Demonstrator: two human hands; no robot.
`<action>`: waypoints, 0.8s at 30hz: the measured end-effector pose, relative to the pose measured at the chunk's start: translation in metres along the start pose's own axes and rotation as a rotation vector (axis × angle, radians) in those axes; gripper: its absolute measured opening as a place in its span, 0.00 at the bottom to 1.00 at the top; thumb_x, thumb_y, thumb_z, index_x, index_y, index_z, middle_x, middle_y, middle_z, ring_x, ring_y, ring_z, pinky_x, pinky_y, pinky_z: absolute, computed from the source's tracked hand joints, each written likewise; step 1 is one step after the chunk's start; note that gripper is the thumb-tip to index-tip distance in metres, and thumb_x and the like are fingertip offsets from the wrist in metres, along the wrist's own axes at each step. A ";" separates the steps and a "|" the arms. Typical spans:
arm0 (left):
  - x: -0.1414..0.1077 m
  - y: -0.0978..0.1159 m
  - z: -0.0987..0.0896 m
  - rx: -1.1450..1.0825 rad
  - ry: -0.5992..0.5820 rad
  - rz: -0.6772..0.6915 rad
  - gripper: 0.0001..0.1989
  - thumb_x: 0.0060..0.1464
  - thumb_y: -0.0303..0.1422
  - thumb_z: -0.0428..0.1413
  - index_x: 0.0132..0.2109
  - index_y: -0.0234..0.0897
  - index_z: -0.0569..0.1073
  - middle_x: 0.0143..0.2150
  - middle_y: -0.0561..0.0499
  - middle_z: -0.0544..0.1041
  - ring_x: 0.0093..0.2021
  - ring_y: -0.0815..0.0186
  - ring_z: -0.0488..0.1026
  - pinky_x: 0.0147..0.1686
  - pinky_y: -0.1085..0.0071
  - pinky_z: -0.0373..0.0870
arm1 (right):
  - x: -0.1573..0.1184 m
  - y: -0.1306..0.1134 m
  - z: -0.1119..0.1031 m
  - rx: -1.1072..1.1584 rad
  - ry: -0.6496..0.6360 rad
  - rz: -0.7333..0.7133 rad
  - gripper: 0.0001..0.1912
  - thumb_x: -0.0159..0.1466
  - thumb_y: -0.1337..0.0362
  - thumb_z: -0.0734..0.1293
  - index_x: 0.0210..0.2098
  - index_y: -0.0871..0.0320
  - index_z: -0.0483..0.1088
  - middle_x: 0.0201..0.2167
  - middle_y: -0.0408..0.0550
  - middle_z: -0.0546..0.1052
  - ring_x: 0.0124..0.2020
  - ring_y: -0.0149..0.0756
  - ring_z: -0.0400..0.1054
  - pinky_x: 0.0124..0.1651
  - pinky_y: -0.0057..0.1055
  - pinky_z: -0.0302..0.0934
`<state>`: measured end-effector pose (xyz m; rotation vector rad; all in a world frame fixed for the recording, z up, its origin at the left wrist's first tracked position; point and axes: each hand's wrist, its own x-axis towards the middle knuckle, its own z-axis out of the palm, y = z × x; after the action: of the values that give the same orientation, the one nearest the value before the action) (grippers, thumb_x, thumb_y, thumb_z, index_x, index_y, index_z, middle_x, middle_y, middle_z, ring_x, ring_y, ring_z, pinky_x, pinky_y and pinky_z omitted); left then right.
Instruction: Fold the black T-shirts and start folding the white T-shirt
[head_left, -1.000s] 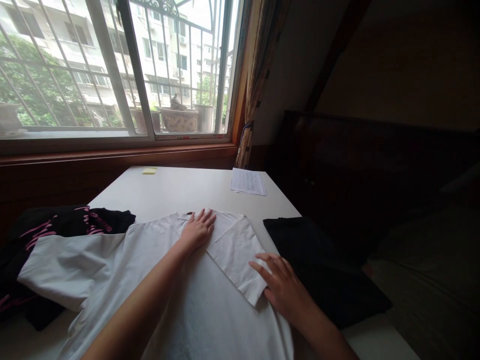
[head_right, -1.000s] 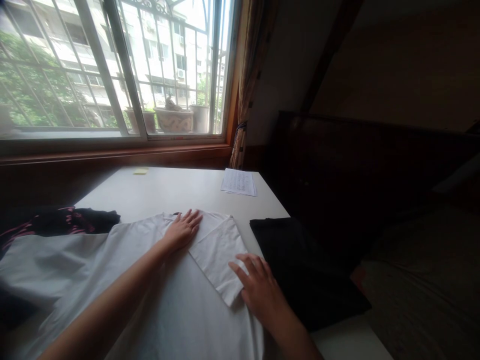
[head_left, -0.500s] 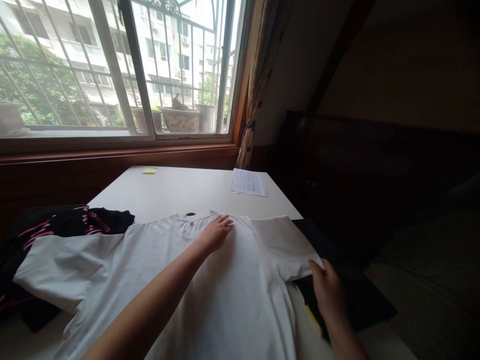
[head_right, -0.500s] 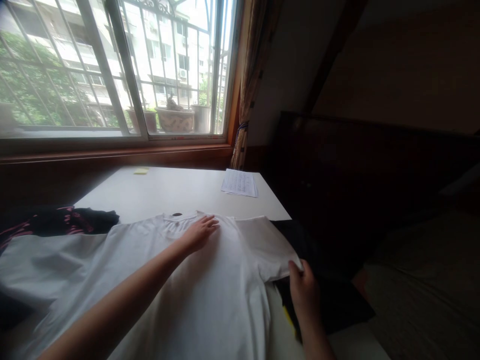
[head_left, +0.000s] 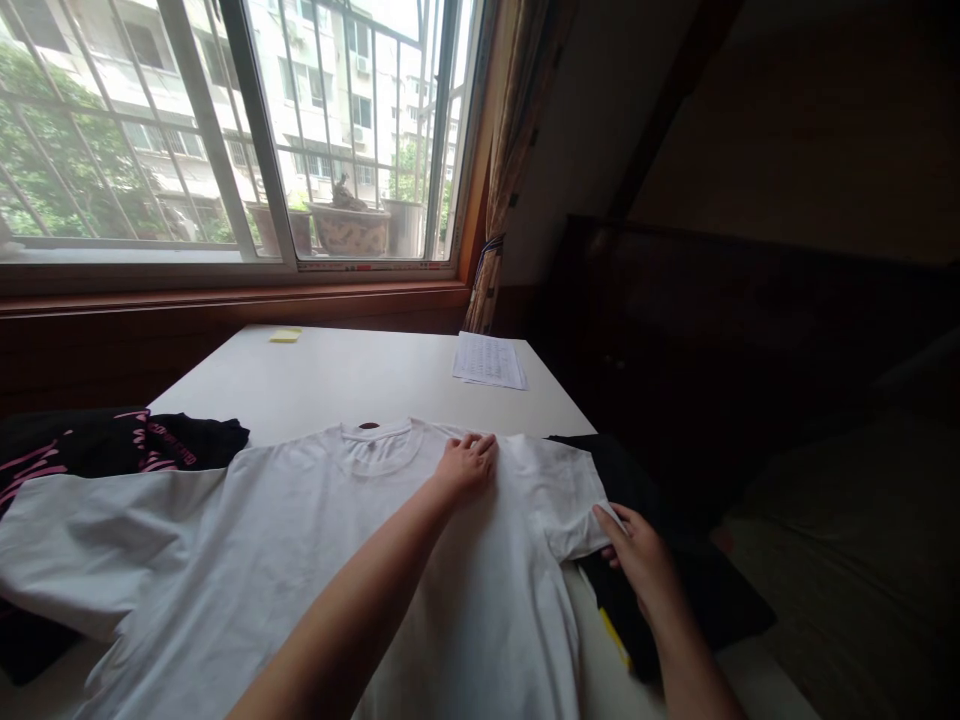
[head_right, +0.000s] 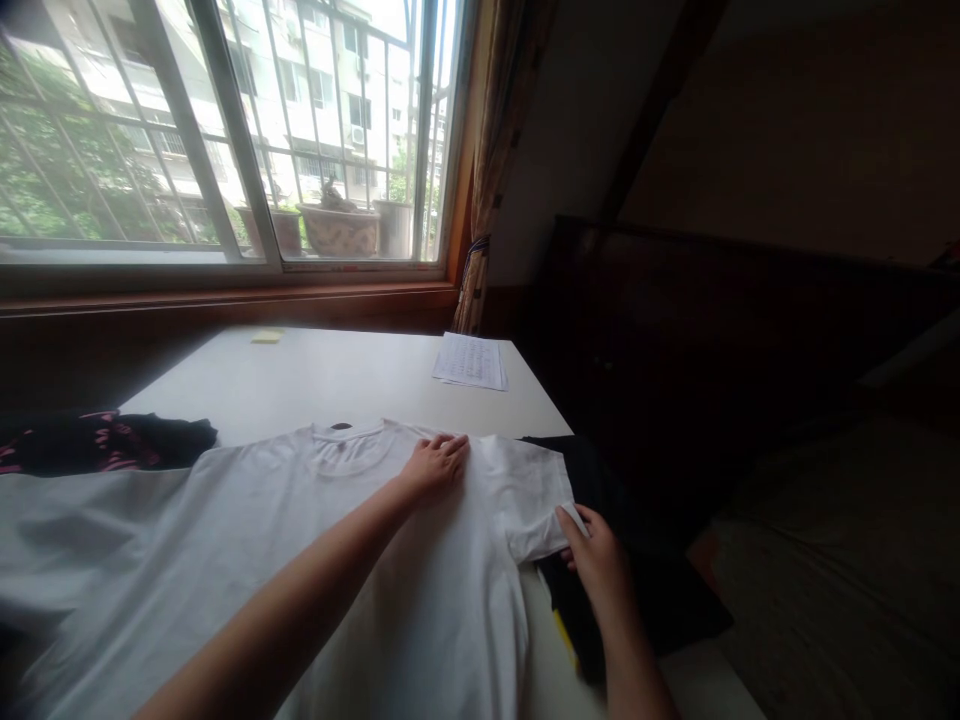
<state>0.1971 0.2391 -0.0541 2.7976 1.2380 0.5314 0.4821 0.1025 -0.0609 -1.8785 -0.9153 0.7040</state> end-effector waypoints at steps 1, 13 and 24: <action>0.002 0.001 0.000 0.003 -0.005 -0.011 0.24 0.67 0.37 0.45 0.67 0.42 0.63 0.70 0.47 0.63 0.63 0.51 0.63 0.53 0.53 0.65 | 0.002 0.001 0.000 0.014 -0.006 0.004 0.31 0.50 0.46 0.73 0.46 0.59 0.72 0.29 0.47 0.80 0.23 0.40 0.72 0.22 0.32 0.63; 0.002 0.004 0.003 0.016 0.015 -0.030 0.23 0.67 0.37 0.43 0.66 0.43 0.64 0.70 0.49 0.64 0.62 0.52 0.62 0.52 0.53 0.63 | -0.007 -0.009 -0.009 0.634 -0.015 0.085 0.12 0.51 0.62 0.74 0.31 0.54 0.69 0.28 0.39 0.77 0.31 0.34 0.73 0.31 0.27 0.70; -0.010 0.000 -0.002 -0.018 0.021 0.040 0.21 0.69 0.38 0.43 0.66 0.47 0.65 0.69 0.52 0.65 0.68 0.57 0.59 0.60 0.55 0.60 | 0.068 -0.048 -0.002 0.125 -0.097 0.054 0.29 0.50 0.60 0.77 0.50 0.55 0.69 0.31 0.48 0.79 0.29 0.39 0.74 0.30 0.31 0.67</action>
<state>0.1907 0.2318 -0.0554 2.8150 1.1769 0.5727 0.5078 0.1727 -0.0236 -1.7763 -0.8635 0.8714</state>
